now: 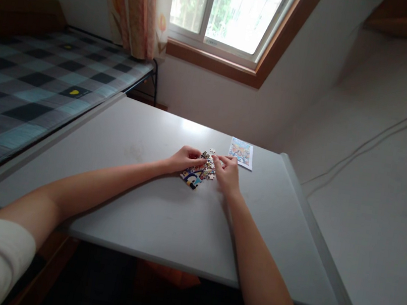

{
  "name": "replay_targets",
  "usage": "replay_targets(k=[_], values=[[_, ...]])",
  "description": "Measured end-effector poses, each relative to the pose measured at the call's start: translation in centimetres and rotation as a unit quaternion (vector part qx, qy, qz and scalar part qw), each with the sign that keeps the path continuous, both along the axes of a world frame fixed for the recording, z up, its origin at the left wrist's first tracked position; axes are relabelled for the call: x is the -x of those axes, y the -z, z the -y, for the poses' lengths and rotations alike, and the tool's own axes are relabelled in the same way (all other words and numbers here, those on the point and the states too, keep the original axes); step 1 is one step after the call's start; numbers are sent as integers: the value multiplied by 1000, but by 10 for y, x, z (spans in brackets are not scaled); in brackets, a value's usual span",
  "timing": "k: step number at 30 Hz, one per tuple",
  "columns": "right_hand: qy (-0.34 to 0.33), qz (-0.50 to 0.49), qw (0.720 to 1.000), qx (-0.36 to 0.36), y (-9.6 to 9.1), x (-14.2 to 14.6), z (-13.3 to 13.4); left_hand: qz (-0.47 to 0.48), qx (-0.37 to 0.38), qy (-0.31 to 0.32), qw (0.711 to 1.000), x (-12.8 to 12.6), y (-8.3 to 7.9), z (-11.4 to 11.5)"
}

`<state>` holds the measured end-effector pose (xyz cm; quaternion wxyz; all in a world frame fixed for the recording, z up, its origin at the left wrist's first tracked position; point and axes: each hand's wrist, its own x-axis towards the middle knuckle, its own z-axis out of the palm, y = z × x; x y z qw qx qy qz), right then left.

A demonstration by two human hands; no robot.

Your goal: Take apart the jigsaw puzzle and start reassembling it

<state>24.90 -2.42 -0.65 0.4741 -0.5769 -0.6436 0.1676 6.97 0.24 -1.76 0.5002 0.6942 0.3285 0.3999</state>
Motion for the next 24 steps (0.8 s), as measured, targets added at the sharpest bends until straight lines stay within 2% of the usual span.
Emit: replay_targets(k=[5, 10, 13, 17, 19, 24], values=[[-50, 1, 999, 4, -9, 7, 7, -41, -44, 17, 998, 0, -2, 0], [-37, -13, 999, 1, -11, 9, 9, -50, -54, 28, 997, 1, -3, 1], [-13, -9, 1000, -2, -9, 5, 6, -37, -37, 21, 998, 1, -3, 1], [34, 64, 997, 11, -5, -2, 3, -6, 11, 5, 1000, 0, -1, 1], [37, 68, 997, 6, -5, -2, 3, 7, 29, 0, 1000, 1, -1, 1], [-105, -41, 993, 47, -8, 4, 6, 27, 40, -20, 999, 2, -1, 0]])
